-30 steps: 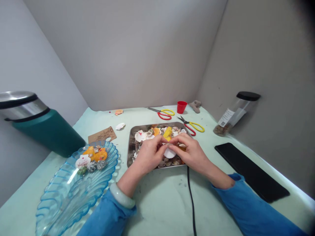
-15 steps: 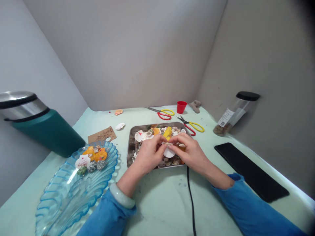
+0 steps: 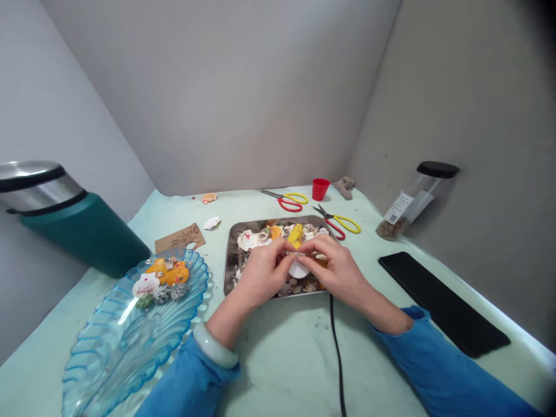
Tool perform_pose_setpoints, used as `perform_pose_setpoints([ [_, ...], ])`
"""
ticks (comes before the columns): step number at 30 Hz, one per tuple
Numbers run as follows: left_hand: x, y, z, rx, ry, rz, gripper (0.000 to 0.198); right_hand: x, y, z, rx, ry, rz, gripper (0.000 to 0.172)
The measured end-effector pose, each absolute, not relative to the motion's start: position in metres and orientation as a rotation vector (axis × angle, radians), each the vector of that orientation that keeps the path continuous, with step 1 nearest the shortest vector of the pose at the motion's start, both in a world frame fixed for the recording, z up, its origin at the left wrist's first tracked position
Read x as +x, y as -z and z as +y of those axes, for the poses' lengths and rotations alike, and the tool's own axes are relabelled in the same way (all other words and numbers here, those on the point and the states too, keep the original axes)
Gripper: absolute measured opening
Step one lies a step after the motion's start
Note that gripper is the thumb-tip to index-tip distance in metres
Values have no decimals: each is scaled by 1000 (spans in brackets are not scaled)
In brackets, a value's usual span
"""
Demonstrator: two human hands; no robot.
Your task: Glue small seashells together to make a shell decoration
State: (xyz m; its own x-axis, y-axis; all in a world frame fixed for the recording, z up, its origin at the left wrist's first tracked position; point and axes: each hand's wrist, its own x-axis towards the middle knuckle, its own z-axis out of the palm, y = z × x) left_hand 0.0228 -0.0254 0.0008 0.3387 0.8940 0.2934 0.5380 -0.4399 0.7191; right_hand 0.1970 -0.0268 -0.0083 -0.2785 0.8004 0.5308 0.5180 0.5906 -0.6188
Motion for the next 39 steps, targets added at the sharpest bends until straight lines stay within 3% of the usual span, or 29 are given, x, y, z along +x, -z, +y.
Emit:
perform_pose_setpoints([
  [39,24,-3,-27,2115,-903,1290,14,197,8,-27,-1118,-437,-1968,9],
])
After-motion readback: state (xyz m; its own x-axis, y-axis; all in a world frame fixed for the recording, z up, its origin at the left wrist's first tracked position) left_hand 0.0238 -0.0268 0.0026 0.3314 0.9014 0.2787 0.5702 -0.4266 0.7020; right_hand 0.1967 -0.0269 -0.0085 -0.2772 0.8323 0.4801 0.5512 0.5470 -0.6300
